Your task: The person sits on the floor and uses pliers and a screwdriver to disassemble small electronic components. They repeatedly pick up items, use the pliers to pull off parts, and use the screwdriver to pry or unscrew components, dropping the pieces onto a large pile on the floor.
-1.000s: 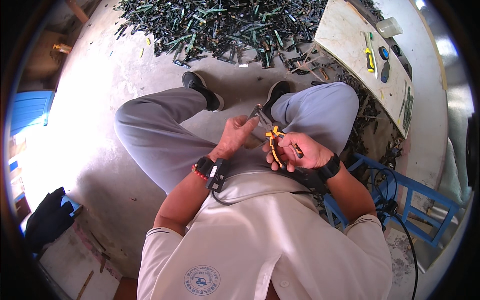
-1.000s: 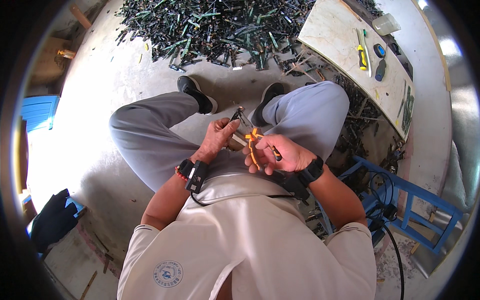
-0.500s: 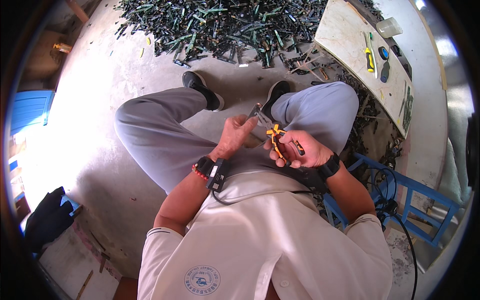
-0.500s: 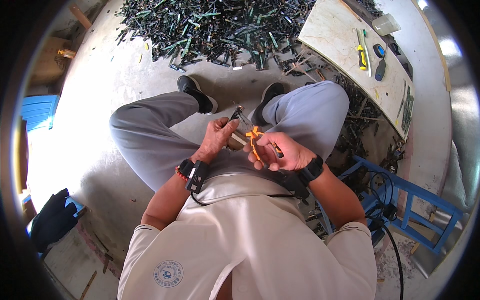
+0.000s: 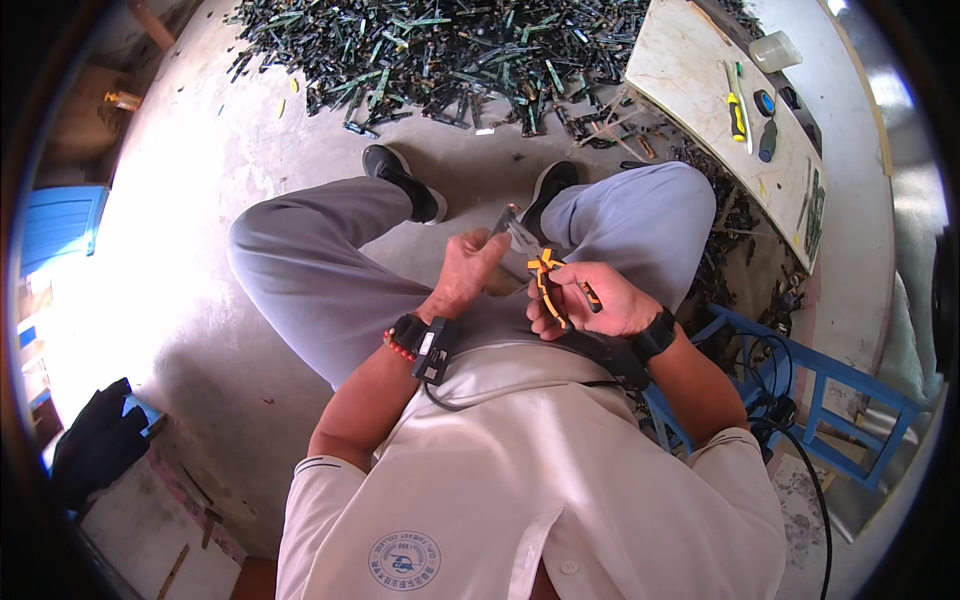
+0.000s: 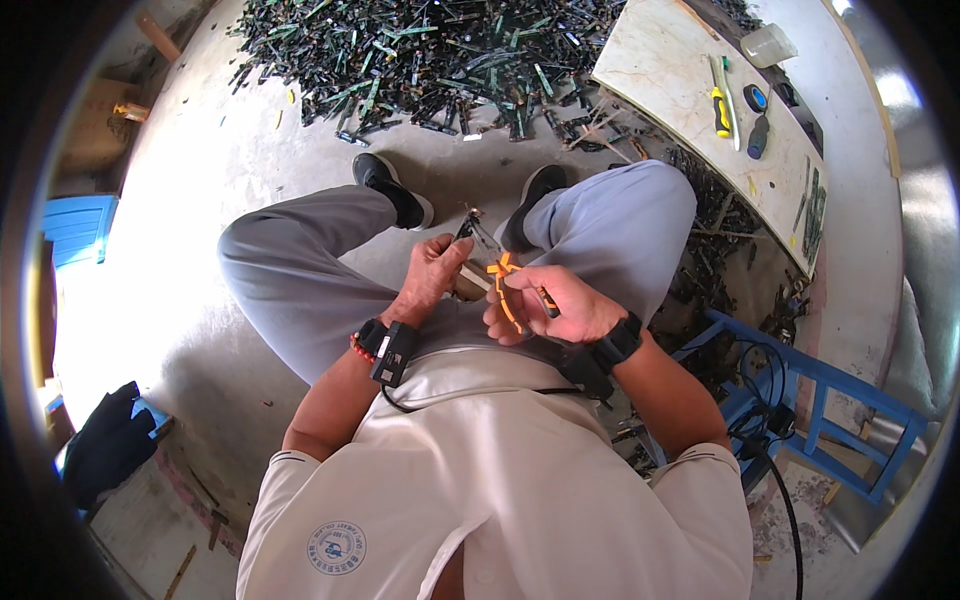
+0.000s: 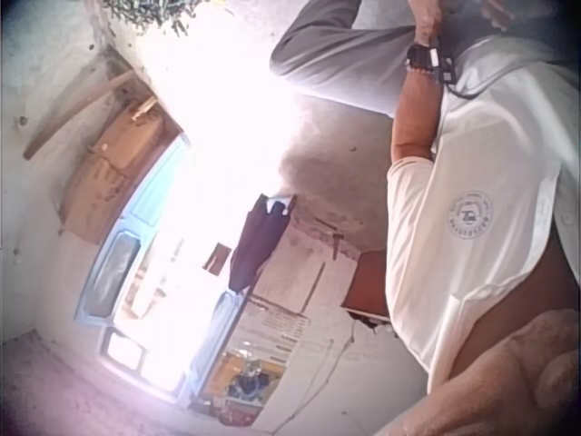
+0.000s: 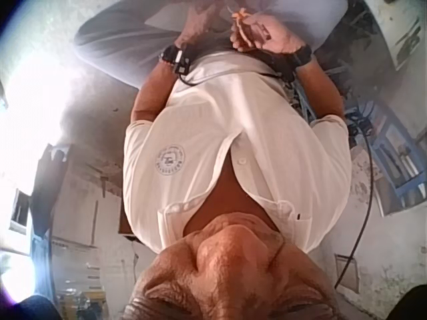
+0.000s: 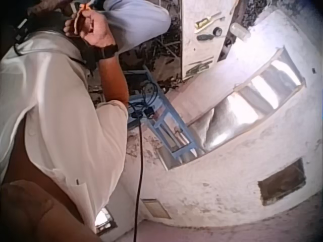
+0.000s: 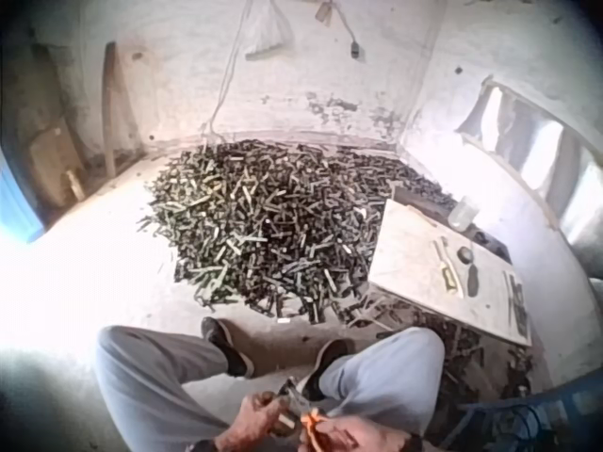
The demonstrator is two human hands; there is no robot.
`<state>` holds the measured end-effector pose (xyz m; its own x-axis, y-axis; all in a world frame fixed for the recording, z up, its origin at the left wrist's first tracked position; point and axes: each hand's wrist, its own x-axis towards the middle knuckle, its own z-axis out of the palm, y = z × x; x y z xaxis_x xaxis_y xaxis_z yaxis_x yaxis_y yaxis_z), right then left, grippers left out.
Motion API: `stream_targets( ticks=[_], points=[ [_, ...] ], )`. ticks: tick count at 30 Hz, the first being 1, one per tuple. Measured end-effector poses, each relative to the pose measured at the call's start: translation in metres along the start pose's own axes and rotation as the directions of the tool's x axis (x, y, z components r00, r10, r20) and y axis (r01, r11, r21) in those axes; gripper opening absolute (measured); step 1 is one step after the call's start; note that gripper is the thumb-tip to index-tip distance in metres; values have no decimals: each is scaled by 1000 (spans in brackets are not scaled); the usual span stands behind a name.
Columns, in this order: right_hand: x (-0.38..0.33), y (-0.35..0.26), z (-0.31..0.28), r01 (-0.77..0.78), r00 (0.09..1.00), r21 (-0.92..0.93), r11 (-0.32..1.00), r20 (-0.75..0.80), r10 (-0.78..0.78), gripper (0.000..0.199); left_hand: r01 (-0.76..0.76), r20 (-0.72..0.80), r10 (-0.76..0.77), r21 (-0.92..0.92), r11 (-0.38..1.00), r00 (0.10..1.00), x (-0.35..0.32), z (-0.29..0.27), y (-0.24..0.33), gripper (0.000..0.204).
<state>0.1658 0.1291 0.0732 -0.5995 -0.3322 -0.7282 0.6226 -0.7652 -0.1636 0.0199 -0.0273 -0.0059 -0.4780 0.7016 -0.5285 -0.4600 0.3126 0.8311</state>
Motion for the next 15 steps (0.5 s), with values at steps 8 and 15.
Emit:
stream_targets(
  ticks=[8,15],
  points=[
    [-2,9,6,77,997,17,997,28,-77,25,-14,31,16,-64,998,999,-1,-1,3,39],
    [-16,6,20,244,926,-523,817,-124,-356,19,175,222,-125,-221,959,967,7,-9,-8,56]
  ],
)
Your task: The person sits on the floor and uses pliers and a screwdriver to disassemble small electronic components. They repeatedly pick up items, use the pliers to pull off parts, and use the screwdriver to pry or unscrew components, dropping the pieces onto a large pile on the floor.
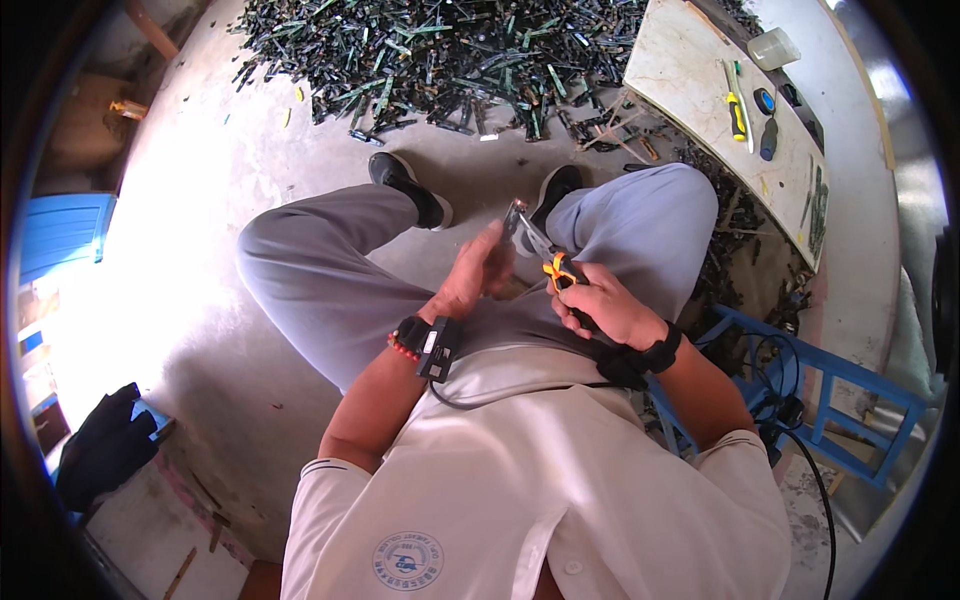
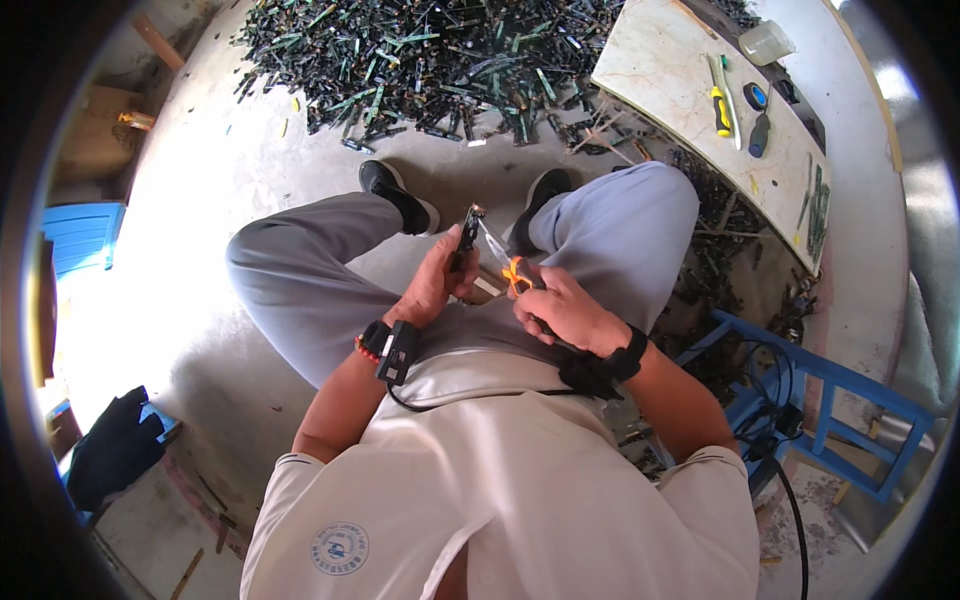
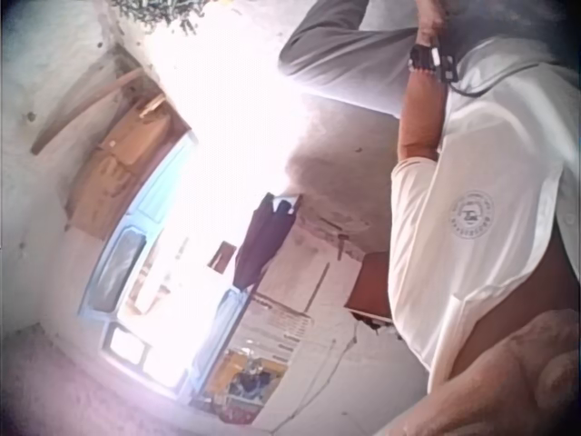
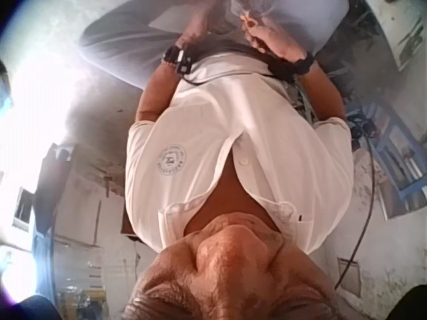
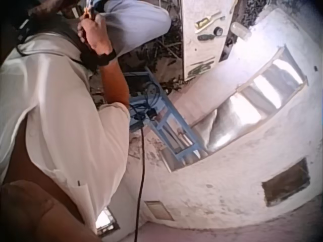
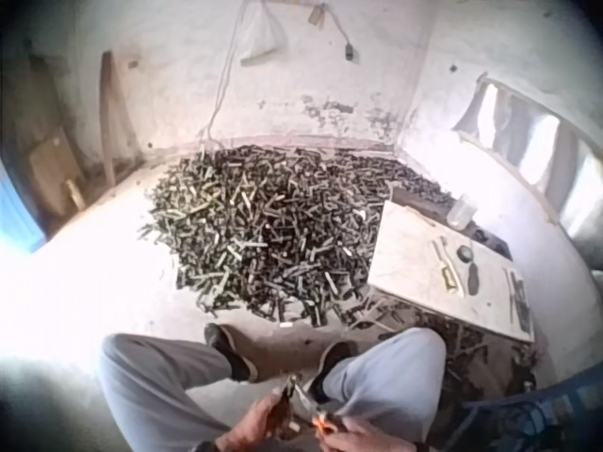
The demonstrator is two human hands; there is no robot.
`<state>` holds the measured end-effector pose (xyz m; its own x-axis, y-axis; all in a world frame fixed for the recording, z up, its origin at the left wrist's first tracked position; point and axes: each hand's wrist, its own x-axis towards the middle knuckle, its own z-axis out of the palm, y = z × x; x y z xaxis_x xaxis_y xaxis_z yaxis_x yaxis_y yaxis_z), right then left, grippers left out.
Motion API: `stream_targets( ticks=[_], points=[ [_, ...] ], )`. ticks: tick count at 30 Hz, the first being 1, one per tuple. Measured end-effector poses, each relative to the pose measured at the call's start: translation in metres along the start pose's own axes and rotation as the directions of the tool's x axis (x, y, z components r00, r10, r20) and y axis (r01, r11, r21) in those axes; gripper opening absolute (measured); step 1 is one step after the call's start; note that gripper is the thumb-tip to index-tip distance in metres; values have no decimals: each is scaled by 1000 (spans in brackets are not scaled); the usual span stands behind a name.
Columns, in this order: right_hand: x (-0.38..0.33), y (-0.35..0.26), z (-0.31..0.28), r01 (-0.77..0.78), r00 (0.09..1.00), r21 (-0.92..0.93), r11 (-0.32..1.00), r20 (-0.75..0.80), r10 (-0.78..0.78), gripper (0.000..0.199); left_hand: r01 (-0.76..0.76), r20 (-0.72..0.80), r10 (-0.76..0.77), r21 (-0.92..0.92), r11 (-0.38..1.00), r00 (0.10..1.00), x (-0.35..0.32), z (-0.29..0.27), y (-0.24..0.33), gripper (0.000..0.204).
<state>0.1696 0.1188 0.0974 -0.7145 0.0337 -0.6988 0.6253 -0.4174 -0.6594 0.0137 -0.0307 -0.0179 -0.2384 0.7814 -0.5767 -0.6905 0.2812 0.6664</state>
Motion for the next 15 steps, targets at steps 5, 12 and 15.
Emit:
stream_targets(
  ticks=[5,12,15],
  points=[
    [-4,6,1,197,974,-415,888,-24,-227,22,129,-89,-139,-115,985,986,9,-4,-4,71],
    [-7,4,-5,103,882,-953,286,-45,-468,26,166,-105,-173,-69,984,979,13,-12,-9,73],
    [-4,6,-2,62,867,-990,128,-10,-498,26,173,-115,-185,-105,979,976,10,-5,-5,68]
  ],
)
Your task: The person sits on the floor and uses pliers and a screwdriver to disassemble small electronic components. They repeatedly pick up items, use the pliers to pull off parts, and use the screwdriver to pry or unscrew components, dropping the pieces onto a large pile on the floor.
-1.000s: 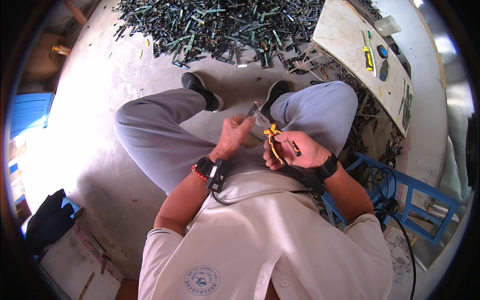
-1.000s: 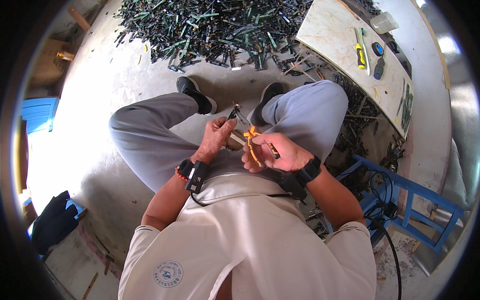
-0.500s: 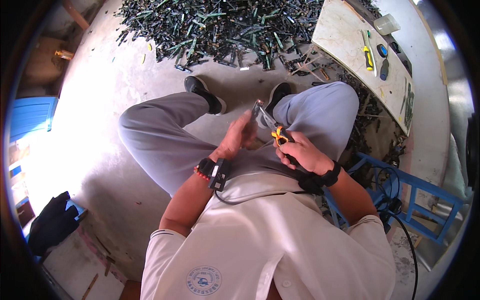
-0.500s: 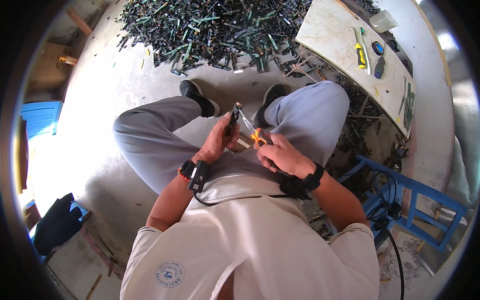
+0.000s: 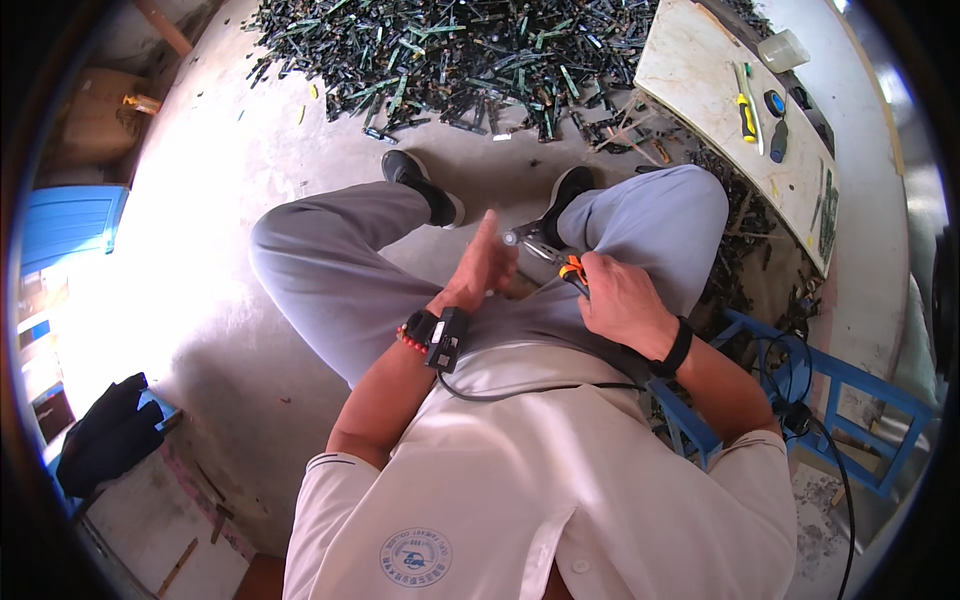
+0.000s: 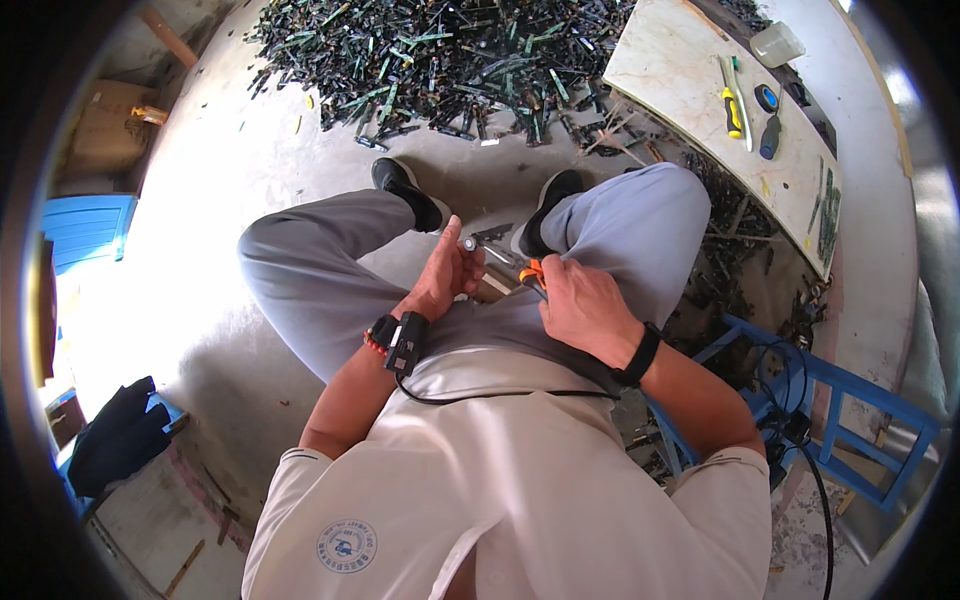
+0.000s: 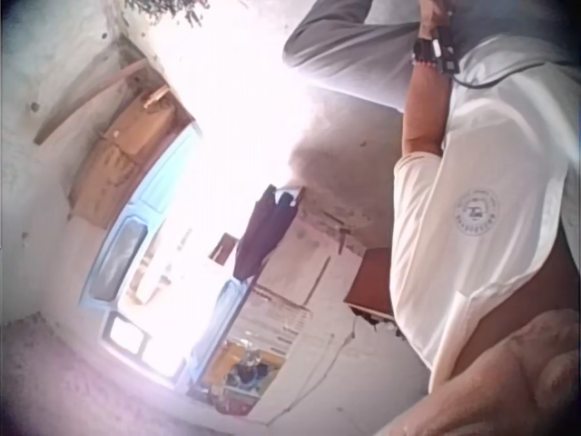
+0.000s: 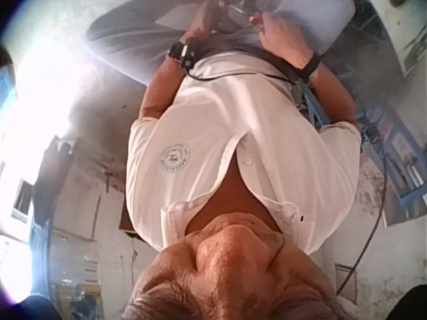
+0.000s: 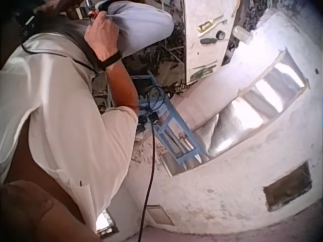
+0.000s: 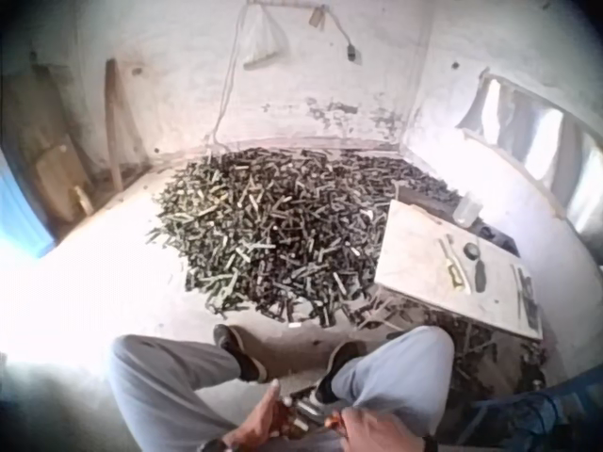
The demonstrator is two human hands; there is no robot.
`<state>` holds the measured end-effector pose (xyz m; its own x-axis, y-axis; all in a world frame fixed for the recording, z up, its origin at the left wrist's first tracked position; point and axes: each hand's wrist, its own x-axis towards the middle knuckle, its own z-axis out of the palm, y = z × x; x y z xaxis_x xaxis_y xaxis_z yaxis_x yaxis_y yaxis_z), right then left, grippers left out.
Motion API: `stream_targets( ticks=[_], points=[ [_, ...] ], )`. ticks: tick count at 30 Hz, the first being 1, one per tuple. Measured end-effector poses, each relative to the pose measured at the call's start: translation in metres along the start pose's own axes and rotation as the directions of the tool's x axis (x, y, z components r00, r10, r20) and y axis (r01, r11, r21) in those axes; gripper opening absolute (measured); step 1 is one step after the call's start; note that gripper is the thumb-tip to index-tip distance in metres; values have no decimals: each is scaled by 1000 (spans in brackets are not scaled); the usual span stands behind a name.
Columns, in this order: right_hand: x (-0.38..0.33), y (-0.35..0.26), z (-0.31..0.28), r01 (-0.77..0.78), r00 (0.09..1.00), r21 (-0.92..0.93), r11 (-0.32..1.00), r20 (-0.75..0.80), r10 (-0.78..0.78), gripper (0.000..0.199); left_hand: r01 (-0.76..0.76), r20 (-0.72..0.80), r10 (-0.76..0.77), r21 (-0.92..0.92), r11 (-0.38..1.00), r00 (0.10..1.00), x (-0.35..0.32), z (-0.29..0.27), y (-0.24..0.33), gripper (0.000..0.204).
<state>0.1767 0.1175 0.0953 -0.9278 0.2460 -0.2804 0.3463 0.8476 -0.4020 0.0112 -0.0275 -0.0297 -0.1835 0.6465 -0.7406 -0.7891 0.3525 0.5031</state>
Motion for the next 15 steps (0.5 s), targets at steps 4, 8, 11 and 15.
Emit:
stream_targets(
  ticks=[4,8,11,15],
  points=[
    [4,-7,7,33,999,-154,988,13,-32,22,-12,31,13,-17,1000,999,-3,-2,-2,63],
    [8,-13,10,11,998,-107,994,59,-4,27,-60,-19,62,124,991,998,-10,-1,0,57],
    [10,-17,11,-9,994,-27,1000,113,12,24,-110,-27,116,154,982,993,-8,-6,-3,52],
    [14,-8,23,-19,986,219,976,163,-17,24,-138,-42,141,58,989,989,-9,-4,-2,47]
  ],
)
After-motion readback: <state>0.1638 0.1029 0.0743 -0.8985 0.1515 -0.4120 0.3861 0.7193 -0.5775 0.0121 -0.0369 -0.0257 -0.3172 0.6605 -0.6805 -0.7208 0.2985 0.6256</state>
